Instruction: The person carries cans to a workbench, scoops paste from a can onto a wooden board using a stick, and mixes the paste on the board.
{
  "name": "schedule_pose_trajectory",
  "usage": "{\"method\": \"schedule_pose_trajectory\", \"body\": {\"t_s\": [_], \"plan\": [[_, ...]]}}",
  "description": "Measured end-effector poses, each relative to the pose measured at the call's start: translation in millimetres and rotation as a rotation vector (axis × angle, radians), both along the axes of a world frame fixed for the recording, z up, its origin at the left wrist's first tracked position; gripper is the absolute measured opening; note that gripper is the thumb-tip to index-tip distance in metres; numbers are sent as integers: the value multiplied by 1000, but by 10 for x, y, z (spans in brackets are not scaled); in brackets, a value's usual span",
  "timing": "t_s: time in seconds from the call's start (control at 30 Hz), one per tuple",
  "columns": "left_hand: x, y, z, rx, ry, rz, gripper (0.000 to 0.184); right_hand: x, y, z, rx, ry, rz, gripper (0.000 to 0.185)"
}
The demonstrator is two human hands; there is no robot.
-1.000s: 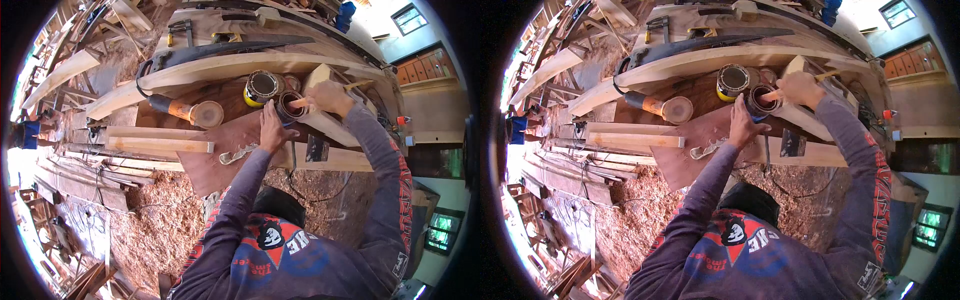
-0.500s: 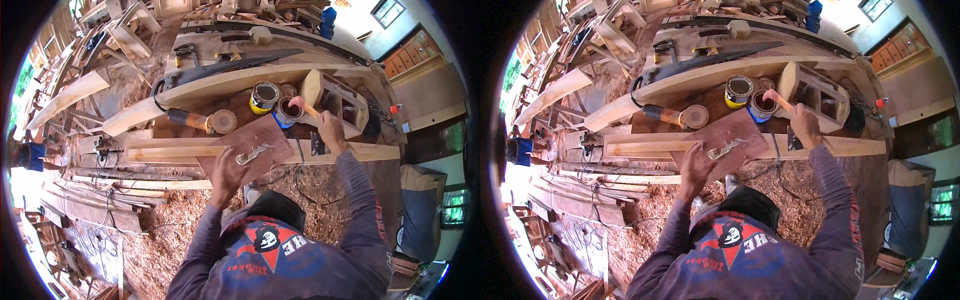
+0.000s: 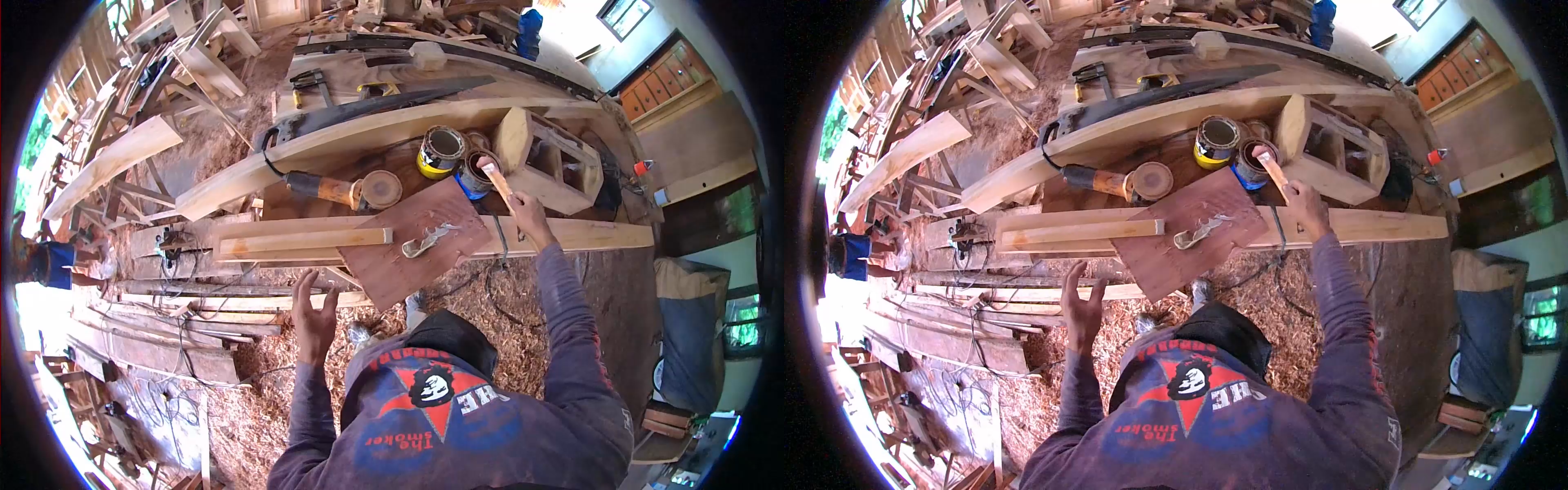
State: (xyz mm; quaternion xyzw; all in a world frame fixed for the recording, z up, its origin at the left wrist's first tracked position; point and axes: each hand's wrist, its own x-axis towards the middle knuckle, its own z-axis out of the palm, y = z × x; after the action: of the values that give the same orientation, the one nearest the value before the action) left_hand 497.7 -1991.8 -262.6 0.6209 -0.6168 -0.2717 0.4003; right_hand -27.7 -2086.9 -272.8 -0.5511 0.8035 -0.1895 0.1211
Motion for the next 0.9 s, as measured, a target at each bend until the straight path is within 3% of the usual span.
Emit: {"method": "schedule_pose_trajectory", "body": {"t_s": [0.17, 0.23, 0.37, 0.43, 0.47, 0.63, 0.7, 0.9], "plan": [[37, -55, -22, -54, 0, -15, 46, -133, -24, 116, 59, 86, 21, 35], [48, -47, -86, -64, 4, 40, 43, -65, -14, 92, -122, -32, 13, 39], [60, 11, -153, -19, -13, 81, 41, -1, -31, 302, -239, -120, 140, 40], [56, 26, -187, -17, -30, 86, 41, -9, -86, 490, -18, -572, -38, 34], [61, 30, -223, -2, -9, 79, 41, 58, -60, 557, -17, -653, -91, 31], [-10, 5, -278, 12, 5, 84, 39, 24, -55, 281, -9, -666, -160, 30], [-27, -15, -273, 7, -3, 81, 39, -17, -50, 107, -71, -842, -115, 30], [-53, -140, -263, -11, -2, 22, 38, 174, 54, 389, -39, -957, -112, 36]]}}
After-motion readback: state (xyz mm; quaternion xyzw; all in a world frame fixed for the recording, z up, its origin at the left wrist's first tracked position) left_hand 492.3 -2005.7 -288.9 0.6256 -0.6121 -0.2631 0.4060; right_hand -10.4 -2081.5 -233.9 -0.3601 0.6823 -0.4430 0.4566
